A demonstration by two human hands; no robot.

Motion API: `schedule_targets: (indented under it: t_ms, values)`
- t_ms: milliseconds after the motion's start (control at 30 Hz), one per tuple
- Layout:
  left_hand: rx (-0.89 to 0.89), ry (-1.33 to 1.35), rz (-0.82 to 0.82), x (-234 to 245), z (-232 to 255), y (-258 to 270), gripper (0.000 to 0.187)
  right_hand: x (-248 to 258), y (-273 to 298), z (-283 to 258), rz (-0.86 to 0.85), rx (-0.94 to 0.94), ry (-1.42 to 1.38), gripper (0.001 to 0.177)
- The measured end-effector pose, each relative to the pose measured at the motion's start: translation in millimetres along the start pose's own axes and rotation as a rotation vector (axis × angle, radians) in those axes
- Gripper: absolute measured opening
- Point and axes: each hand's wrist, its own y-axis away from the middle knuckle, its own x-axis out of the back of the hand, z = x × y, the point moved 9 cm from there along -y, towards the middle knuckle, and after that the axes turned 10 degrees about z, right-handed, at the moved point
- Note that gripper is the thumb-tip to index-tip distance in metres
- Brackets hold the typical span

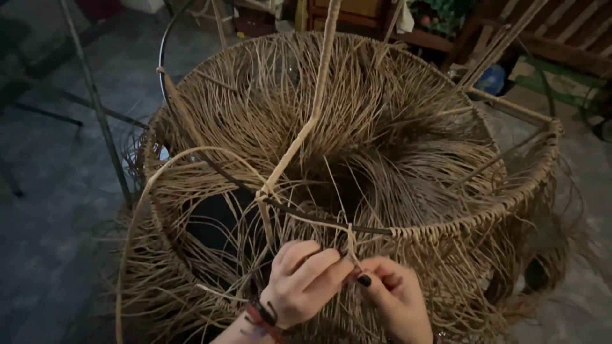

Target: Weave dried plant fibers onto a circular frame to create a decorative furniture piece

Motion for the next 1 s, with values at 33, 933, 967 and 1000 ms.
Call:
schedule_targets:
  t_ms: [33, 933, 967, 1000]
  values:
    - [-0.015, 0.029, 0.012, 0.1, 1.2, -2.9, 0.015, -2.3, 1.6, -2.1, -0.022, -0.022, -0.030, 0.018]
    - [0.652, 0.575, -0.760, -54.2, -17.0, 63.2, 0.006, -18.7, 6.6, -66.8, 0.037, 0.615, 0.575, 0.025]
    - [0.608, 0.574, -1.090, -63.1, -5.2, 89.3, 0.013, -15.7, 5.3, -63.6, 0.045, 0.610, 0.572, 0.026]
    - [0.609, 0.575, -1.089, -62.1, -8.5, 93.7, 0.013, -15.0, 4.9, -62.4, 0.045, 0.609, 0.573, 0.026]
